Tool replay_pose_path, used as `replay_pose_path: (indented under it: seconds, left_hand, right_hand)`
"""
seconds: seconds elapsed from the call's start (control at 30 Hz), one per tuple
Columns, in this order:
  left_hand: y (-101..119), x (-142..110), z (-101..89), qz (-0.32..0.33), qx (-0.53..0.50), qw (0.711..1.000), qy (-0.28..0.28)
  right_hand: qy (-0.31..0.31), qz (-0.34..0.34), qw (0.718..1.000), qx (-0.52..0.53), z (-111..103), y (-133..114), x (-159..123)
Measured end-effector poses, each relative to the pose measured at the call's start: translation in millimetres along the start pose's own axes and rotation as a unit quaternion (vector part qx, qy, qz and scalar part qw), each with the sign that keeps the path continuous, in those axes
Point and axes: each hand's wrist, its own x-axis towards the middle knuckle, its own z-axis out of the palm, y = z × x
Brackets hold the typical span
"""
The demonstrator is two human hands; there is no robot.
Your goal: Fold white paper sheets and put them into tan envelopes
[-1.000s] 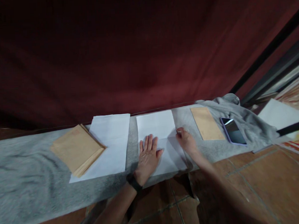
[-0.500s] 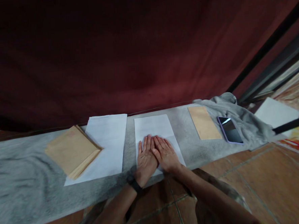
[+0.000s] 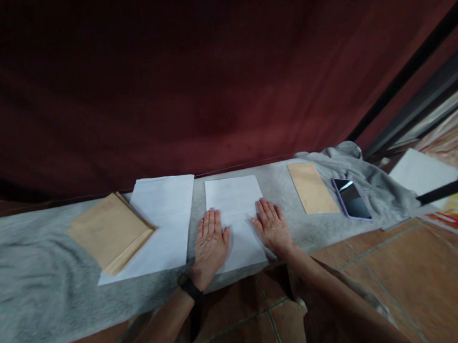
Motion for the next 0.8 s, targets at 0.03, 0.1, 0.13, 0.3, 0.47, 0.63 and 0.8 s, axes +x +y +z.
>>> replay_pose_path:
  seconds: [0.03,0.1,0.13,0.3,0.47,0.63,0.8]
  left_hand:
    - [-2,0,-0.7,-0.003,0.0,1.0,0.002]
    - [-4,0,-2.8,-0.01,0.004,1.0,0.006]
    - [-4,0,-4.0,-0.012,0.006,1.0,0.009]
    - [12,-4,-7.4,0.048,-0.016,0.999,0.001]
    - [43,-20,-7.2,0.167,-0.04,0.983,-0.058]
    - [44,-22,-11.0,0.198,-0.035,0.974,-0.106]
    - [29,-14,-9.6,0.185,-0.03,0.977,-0.099]
  right_hand:
    - [0.003,0.006,1.0,-0.002,0,3,0]
    - [0.004,0.018,1.0,-0.006,0,7,0]
    - [0.002,0.023,1.0,-0.008,-1,8,1]
    - [0.001,0.036,0.999,0.008,-5,3,6]
    - [-0.03,-0.046,0.996,0.076,-5,-23,-1]
    - [-0.053,-0.107,0.989,0.086,-5,-33,-10]
    - [-0.028,-0.058,0.997,0.039,-3,-9,1]
